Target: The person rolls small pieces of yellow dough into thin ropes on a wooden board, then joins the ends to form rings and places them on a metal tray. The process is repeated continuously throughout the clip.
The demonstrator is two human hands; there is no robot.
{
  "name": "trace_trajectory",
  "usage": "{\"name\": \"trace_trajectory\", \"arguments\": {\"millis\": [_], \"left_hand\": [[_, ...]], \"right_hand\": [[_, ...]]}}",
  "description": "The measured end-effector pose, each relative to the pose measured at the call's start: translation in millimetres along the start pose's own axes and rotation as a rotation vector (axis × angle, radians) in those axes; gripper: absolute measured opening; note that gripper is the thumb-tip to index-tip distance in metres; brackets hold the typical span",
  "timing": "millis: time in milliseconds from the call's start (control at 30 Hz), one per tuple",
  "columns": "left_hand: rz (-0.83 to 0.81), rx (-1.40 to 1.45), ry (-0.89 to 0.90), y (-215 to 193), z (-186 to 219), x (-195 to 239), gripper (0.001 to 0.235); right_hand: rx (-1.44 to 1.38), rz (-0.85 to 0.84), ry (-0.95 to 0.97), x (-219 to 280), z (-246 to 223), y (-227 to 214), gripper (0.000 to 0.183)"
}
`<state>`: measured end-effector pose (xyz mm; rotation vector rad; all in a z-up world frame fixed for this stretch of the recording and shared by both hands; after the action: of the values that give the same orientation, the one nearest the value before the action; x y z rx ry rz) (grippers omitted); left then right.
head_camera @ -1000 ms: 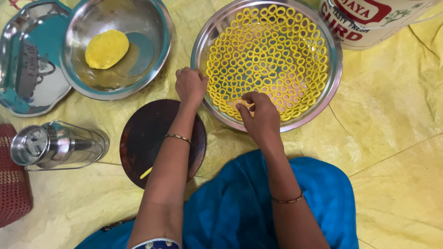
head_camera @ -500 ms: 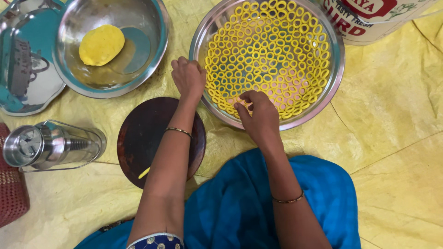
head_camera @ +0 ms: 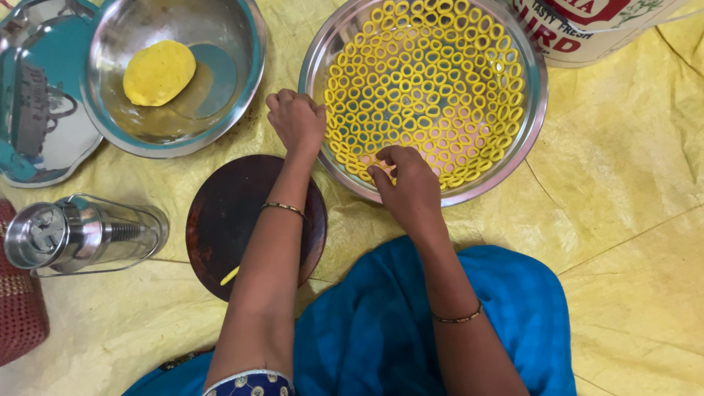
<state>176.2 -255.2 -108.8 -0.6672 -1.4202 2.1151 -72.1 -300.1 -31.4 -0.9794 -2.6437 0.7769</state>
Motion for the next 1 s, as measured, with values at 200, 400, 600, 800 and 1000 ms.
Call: {"name": "trace_trajectory", "arguments": {"millis": [200,400,600,800,1000], "left_hand": [[-0.011,-0.062,0.012,-7,7,6,0.02],[-0.106,-0.188,-0.017,-14,12,15,0.029],[-0.081,-0.176,-0.009,-16,9,11,0.031],[-0.126,-0.099,-0.053,-8,1,7,0.031],[-0.11,-0.025,-0.007,0,-4,5,0.022]], "right_hand": [[0.008,-0.014,0.021,-2,1,1,0.028],[0.011,-0.021,0.033,-1,1,2,0.028],[0.027,-0.019,0.027,-2,2,2,0.029],[0.001,-0.019,0.022,-1,4,3,0.029],[-0.001,-0.008,0.004,-1,3,3,0.029]]}}
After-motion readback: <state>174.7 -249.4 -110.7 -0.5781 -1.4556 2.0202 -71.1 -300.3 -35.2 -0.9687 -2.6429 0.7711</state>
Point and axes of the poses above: each hand's wrist, its own x-axis away from the middle knuckle, its own y-axis out of the palm, z = x × y, the point moved 2 cm from there along -x, towards the middle knuckle, and after that the axes turned 11 degrees about -z, right-handed, at the moved point
